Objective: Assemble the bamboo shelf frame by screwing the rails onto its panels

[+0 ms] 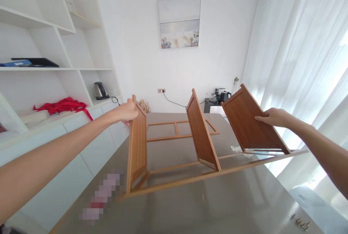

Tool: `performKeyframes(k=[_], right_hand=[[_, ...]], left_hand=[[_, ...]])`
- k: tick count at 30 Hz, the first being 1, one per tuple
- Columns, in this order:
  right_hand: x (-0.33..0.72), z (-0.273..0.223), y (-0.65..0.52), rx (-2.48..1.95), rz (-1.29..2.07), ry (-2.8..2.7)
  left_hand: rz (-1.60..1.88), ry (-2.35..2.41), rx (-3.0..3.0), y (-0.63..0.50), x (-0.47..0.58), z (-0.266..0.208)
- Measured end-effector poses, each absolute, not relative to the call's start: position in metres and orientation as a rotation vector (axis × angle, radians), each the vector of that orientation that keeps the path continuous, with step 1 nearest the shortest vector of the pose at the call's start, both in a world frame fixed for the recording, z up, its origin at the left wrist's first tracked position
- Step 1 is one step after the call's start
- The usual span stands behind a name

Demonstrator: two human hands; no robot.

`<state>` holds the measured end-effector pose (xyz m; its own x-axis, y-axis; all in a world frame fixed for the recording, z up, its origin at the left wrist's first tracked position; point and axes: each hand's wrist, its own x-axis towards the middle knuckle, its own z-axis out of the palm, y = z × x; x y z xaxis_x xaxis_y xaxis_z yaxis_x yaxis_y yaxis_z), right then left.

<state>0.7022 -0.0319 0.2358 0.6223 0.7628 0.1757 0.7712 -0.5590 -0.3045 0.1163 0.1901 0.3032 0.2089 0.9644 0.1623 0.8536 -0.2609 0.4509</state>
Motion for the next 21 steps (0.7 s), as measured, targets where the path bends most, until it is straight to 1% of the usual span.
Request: performKeyframes(k=[3, 6, 8, 15, 21], right_hand=[[0.686, 0.221, -0.040, -2.498, -0.205, -1.169], [0.662, 0.195, -0.049, -2.420, -0.432, -1.089], [0.647, 0.176, -0.054, -2.400, -0.466, -1.074], [0.618, 0.119, -0.053, -2.342, -0.607, -0.948], [0.618, 0.082, -0.053, -2.339, -0.570, -0.844]], left_hand=[[0.500, 1.770, 2.406, 0.179, 0.114, 0.302], [0.595, 1.781, 2.495, 0.172, 0.113, 0.286], [0.710, 1.849, 2.538, 0.172, 0.114, 0.273], [0.844, 1.934, 2.460, 0.186, 0.117, 0.236], [0.924, 1.863, 2.458, 0.178, 0.111, 0.221]])
